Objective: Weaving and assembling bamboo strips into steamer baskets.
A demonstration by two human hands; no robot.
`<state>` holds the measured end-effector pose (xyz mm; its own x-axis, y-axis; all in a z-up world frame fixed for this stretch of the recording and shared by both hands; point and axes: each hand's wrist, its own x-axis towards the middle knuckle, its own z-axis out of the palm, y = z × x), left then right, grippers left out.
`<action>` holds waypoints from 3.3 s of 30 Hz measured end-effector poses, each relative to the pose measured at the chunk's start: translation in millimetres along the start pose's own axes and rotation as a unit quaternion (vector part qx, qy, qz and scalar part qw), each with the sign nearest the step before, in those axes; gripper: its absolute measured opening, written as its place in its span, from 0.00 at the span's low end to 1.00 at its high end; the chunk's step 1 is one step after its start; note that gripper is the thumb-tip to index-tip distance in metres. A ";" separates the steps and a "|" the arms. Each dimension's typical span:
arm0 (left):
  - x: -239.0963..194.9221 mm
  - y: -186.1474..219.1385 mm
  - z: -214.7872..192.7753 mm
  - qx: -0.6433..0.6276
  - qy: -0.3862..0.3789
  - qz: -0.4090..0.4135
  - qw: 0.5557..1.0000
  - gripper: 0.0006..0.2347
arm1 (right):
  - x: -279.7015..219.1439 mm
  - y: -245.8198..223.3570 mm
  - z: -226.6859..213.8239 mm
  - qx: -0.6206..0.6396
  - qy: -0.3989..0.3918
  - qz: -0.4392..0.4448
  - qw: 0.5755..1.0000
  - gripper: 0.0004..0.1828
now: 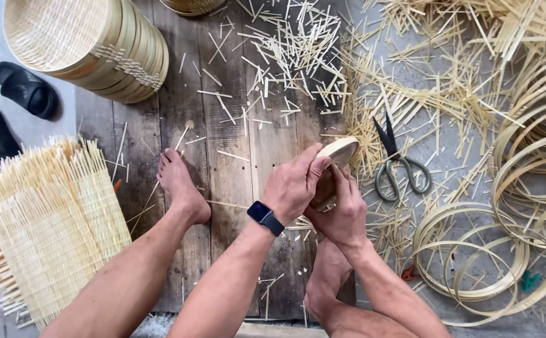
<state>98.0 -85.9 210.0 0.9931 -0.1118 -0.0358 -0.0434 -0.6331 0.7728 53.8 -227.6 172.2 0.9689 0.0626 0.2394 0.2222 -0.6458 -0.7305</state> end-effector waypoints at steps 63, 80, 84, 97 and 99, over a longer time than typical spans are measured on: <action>-12.2 -171.5 -29.3 0.344 -0.013 0.257 0.903 0.10 | -107.6 109.2 66.5 0.305 -0.178 0.457 0.816 0.17; 148.0 -296.6 -312.7 0.441 0.255 -0.029 0.860 0.03 | -116.9 135.3 68.7 0.303 -0.194 0.491 0.793 0.17; 143.4 -283.2 -317.8 0.439 0.216 -0.036 0.871 0.03 | -119.0 140.6 67.1 0.317 -0.198 0.484 0.791 0.17; 10.9 -287.6 -264.2 0.407 0.298 -0.126 0.854 0.41 | -115.9 140.1 68.6 0.334 -0.193 0.488 0.783 0.17; -40.1 -277.4 -258.1 0.278 0.163 -0.498 0.805 0.54 | -113.4 137.0 67.1 0.333 -0.194 0.483 0.786 0.17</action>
<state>98.4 292.0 160.6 0.5369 0.8131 -0.2249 0.8403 -0.5391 0.0567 -18.3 -272.1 2.1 0.6517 0.0988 -0.7520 -0.7556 -0.0013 -0.6550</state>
